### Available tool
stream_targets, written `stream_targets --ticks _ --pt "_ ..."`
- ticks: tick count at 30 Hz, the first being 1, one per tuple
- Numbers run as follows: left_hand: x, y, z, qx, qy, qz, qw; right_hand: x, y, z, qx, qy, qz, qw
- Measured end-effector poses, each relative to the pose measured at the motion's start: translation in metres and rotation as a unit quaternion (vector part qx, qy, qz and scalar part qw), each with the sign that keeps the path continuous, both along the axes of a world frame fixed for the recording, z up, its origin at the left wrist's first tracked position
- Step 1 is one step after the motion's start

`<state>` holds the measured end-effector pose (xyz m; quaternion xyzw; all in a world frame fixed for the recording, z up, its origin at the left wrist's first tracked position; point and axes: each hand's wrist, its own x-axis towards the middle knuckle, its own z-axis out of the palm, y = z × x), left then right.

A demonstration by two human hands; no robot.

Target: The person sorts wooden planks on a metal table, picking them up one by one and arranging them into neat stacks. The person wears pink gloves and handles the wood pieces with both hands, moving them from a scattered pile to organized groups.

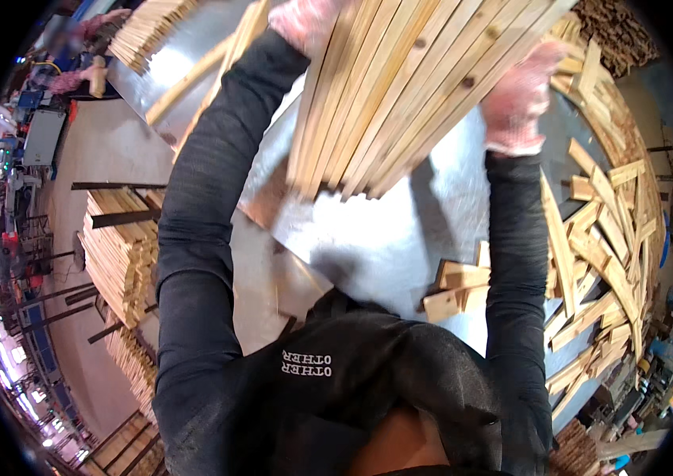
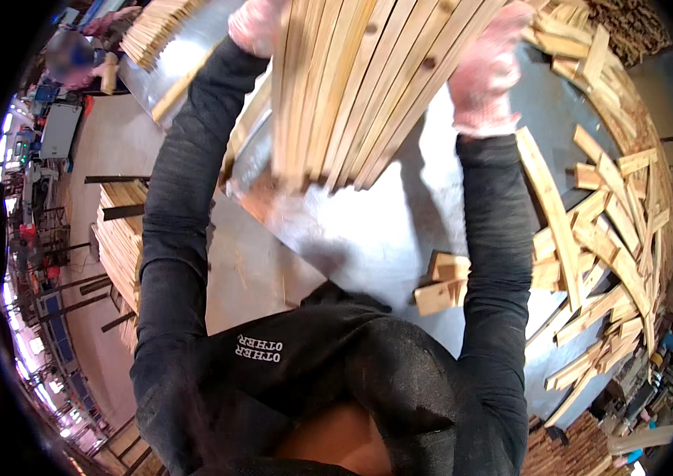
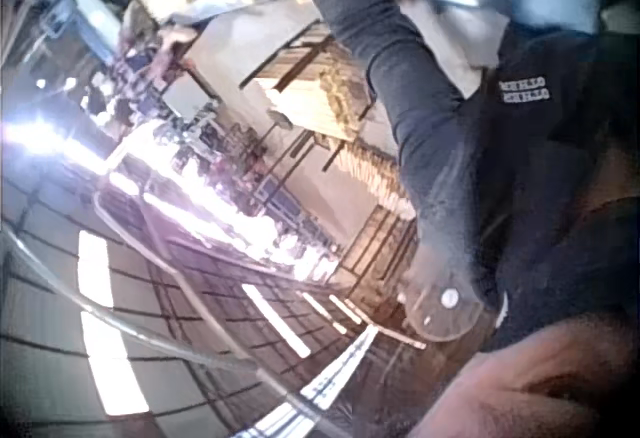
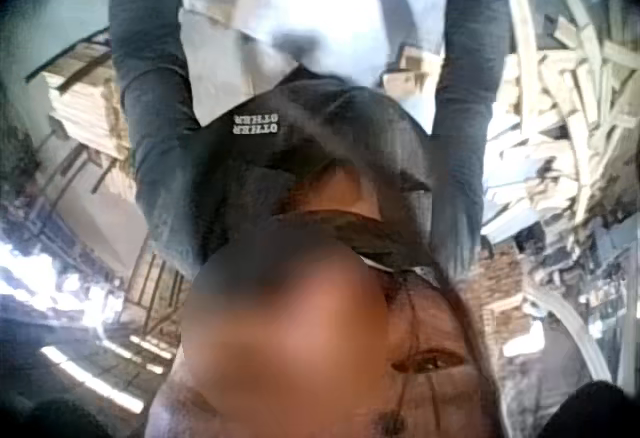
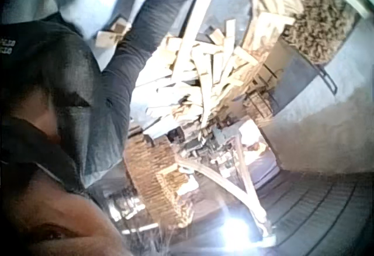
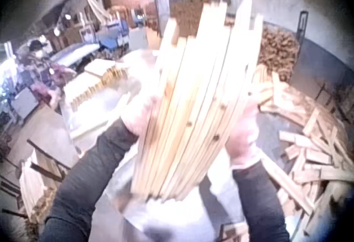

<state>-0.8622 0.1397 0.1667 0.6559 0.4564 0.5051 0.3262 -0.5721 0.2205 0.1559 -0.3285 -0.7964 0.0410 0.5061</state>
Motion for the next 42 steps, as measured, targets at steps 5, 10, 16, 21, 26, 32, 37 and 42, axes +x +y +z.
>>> stream_targets --ticks 5,10,16,21,26,32,37,42 --pt "0.001 -0.03 0.101 0.011 -0.012 0.093 0.996 -0.031 -0.004 0.094 -0.227 0.11 0.093 0.963" --pt "0.014 -0.066 -0.061 -0.129 -0.118 0.057 0.983 -0.018 -0.059 0.01 -0.717 0.325 0.317 0.529" --pt "0.057 -0.205 -0.211 -0.333 -0.308 0.136 0.881 0.005 -0.157 -0.199 -0.745 0.175 0.159 0.624" --pt "0.026 -0.249 -0.183 -0.475 0.058 0.345 0.807 -0.039 -0.207 -0.188 -0.745 0.089 0.192 0.633" --pt "0.076 -0.245 -0.119 -0.161 0.449 0.408 0.779 -0.079 -0.189 -0.148 -0.675 -0.255 0.231 0.653" --pt "0.107 -0.26 -0.169 -0.266 0.631 0.309 0.66 0.052 -0.101 -0.128 -0.281 -0.288 -0.182 0.897" --pt "0.167 -0.191 -0.128 -0.245 0.504 0.241 0.792 0.255 -0.079 -0.168 -0.412 -0.318 -0.453 0.724" --pt "0.291 -0.137 -0.17 -0.413 -0.323 0.03 0.851 0.264 -0.102 -0.079 -0.683 -0.096 -0.103 0.717"
